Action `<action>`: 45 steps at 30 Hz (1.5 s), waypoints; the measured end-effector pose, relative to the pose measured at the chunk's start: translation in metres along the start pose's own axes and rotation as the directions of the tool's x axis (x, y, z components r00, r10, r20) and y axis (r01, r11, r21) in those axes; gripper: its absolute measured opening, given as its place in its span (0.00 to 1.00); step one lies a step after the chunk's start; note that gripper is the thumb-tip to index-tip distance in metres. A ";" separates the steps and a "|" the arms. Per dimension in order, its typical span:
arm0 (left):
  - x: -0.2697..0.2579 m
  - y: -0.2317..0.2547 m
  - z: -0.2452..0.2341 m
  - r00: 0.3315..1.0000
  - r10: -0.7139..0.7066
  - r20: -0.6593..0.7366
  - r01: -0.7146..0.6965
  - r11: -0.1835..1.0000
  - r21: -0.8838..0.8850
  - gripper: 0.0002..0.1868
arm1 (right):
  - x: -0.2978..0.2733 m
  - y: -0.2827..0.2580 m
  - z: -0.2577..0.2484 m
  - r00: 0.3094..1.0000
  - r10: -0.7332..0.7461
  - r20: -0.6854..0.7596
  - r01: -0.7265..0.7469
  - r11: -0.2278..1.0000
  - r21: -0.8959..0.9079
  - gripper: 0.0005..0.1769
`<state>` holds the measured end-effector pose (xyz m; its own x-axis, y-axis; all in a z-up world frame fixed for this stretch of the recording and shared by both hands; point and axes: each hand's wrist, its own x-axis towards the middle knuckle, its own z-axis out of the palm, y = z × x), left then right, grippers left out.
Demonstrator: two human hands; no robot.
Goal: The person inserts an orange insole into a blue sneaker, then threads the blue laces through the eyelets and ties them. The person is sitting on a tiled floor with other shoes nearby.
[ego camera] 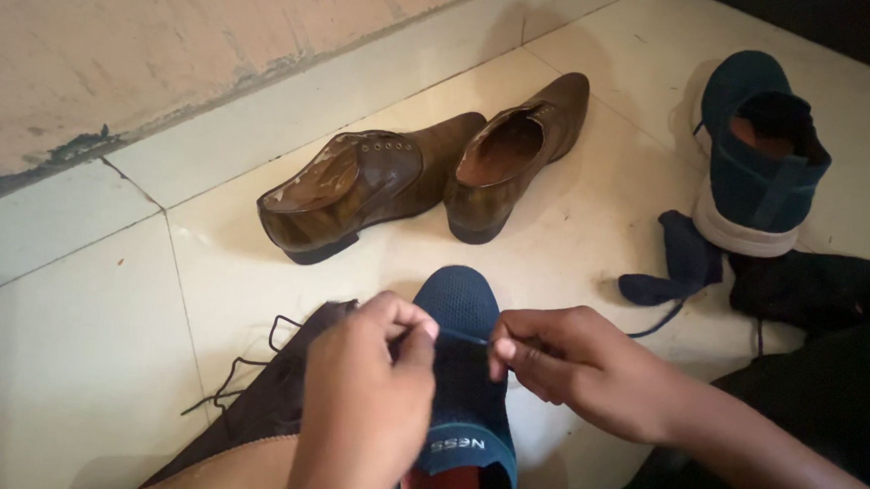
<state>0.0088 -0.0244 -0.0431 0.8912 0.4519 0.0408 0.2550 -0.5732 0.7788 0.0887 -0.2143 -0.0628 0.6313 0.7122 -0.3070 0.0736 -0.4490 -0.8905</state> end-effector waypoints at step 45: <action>-0.003 -0.011 0.023 0.956 0.241 0.169 -0.266 0.952 0.148 0.06 | -0.003 -0.008 0.001 0.989 0.141 -0.034 -0.137 0.829 -0.542 0.11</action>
<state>0.0121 -0.0351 -0.0662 0.9765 0.1783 0.1207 0.0612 -0.7674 0.6382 0.0858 -0.2122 -0.0547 0.6611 0.6232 -0.4177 0.3933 -0.7620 -0.5144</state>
